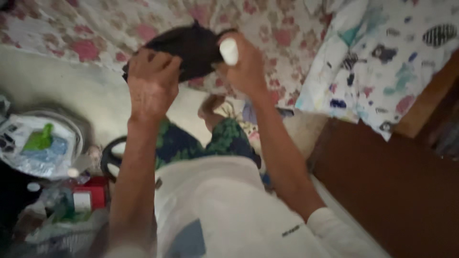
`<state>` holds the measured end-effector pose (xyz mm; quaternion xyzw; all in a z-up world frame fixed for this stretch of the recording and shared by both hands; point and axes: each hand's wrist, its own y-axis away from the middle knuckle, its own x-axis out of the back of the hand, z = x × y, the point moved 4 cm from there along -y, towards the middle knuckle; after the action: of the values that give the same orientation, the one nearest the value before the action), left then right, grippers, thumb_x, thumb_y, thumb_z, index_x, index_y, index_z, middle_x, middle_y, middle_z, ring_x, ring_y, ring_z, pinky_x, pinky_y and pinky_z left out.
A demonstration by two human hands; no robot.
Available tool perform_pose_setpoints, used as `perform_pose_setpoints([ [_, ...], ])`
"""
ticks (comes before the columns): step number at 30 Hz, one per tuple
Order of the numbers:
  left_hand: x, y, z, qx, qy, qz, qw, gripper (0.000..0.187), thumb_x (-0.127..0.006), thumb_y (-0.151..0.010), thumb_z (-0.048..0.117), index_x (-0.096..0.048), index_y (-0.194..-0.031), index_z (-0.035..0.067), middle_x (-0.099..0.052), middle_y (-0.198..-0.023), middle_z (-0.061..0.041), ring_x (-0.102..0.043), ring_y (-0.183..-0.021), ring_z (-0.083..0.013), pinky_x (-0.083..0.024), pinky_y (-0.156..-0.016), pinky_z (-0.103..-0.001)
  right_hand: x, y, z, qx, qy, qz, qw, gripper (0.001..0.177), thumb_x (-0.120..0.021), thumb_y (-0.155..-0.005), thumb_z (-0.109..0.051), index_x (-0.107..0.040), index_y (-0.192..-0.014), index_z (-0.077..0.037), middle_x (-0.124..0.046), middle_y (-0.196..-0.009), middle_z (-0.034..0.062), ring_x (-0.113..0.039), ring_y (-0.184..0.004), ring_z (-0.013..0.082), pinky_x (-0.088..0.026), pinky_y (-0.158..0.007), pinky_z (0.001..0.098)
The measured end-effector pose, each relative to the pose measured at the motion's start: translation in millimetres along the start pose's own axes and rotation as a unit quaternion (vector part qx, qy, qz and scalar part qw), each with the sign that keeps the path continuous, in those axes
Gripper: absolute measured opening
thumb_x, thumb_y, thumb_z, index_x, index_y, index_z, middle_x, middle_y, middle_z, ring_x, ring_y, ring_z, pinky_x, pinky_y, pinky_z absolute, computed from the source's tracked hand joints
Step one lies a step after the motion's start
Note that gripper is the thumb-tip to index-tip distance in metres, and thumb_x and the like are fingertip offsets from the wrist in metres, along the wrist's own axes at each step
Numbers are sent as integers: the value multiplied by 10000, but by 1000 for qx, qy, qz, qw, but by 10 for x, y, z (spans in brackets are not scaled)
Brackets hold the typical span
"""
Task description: The person packs a black shoulder bag with a white bottle, a pink towel, a plaid shirt, and a dark shirt. They then unpack the bag, removing the items and placing them on the bed.
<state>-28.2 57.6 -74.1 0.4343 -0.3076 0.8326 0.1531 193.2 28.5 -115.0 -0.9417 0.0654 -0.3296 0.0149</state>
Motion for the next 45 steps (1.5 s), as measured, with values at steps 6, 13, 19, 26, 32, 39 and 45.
perform_pose_setpoints([
  [6,-347,115,-762,24,55,-16,998,254,-751,-784,-3,-721,-1027,66,-633,-991,-69,-600,-964,-317,-514,-822,-415,-694,-201,108,-67,16,14,998,492,-929,-720,-101,-642,-1119,-87,-716,-1059,145,-690,-1003,385,-550,-839,424],
  [13,-798,215,-1612,-12,92,-50,994,284,-743,-735,24,-732,-1016,55,-611,-937,-69,-599,-953,-307,-533,-822,-402,-1498,-304,350,-143,49,74,986,491,-880,-701,-63,-645,-1132,-73,-724,-1010,153,-701,-954,369,-554,-823,422],
  [19,-1280,288,-2195,-5,112,-71,991,191,-742,-803,63,-733,-993,52,-618,-951,-68,-587,-959,-307,-518,-905,-440,-2147,-278,740,-246,33,113,962,509,-887,-786,-115,-636,-1229,-133,-748,-1064,117,-745,-992,286,-571,-850,378],
  [26,-1708,363,-2344,-3,121,-43,992,340,-728,-807,4,-738,-1138,79,-622,-1047,-85,-581,-1068,-346,-481,-1032,-479,-2259,-269,1136,-207,50,89,973,559,-862,-834,-100,-610,-1333,-110,-733,-1115,142,-729,-1036,269,-571,-897,367],
  [32,-1716,186,-2608,79,170,-93,978,461,-867,-811,126,-694,-1234,60,-626,-1175,-153,-572,-1130,-410,-449,-982,-499,-2124,-405,1344,-224,-25,36,974,576,-867,-840,-107,-599,-1349,-76,-758,-1108,101,-724,-1024,207,-582,-916,343],
  [39,-1306,401,-2934,142,307,-41,940,451,-794,-981,165,-601,-1349,-10,-609,-1326,-223,-569,-1201,-431,-467,-1003,-489,-1966,-605,1180,-66,93,-3,994,598,-892,-803,-70,-614,-1333,-80,-711,-1249,156,-676,-1140,307,-546,-975,384],
  [45,-1744,359,-2695,156,156,-94,971,194,-741,-1029,283,-693,-1008,96,-678,-961,-120,-622,-971,-339,-476,-942,-483,-2016,-626,1095,-150,31,-28,988,515,-835,-771,-23,-677,-1254,-109,-719,-1204,150,-712,-1087,280,-561,-946,372],
])
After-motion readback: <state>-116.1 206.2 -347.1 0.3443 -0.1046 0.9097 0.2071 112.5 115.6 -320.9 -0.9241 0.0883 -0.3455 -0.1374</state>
